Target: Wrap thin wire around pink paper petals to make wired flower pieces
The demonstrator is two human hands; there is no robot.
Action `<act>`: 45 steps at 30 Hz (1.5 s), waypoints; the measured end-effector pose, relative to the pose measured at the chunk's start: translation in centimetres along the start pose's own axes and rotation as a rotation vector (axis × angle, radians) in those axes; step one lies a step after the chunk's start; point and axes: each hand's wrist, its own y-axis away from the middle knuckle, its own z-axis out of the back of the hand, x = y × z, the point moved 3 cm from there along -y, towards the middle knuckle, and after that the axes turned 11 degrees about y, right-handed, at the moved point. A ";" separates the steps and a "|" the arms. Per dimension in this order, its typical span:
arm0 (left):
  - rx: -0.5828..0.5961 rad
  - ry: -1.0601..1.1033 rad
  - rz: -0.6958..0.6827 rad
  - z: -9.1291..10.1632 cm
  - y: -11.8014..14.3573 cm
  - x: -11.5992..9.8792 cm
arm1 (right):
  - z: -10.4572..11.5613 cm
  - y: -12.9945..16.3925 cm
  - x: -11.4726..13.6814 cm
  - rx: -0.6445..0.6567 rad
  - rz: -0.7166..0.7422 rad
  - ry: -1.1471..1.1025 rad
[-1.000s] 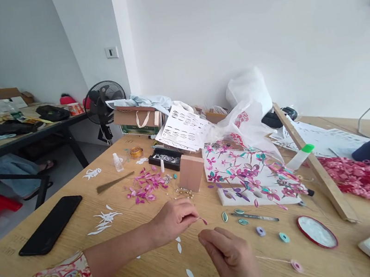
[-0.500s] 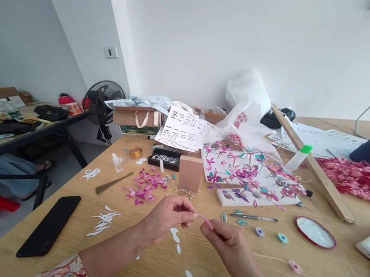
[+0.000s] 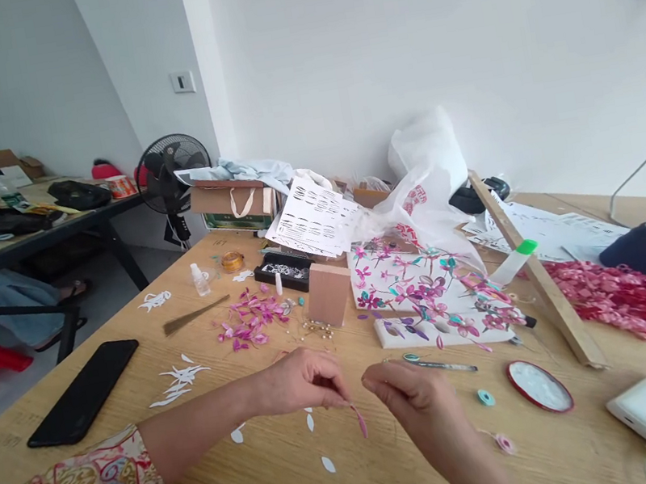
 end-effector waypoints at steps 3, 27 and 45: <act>-0.101 0.397 0.127 0.1 0.2 0.1 | -1.2 -0.3 -1.0 -0.014 -0.082 -0.171; -0.022 0.191 0.017 -0.1 0.1 -0.2 | -0.7 -0.2 -1.1 -0.004 -0.114 -0.226; -0.128 -0.604 -0.247 -0.1 -0.8 0.4 | -0.8 1.1 1.8 -0.105 0.055 0.099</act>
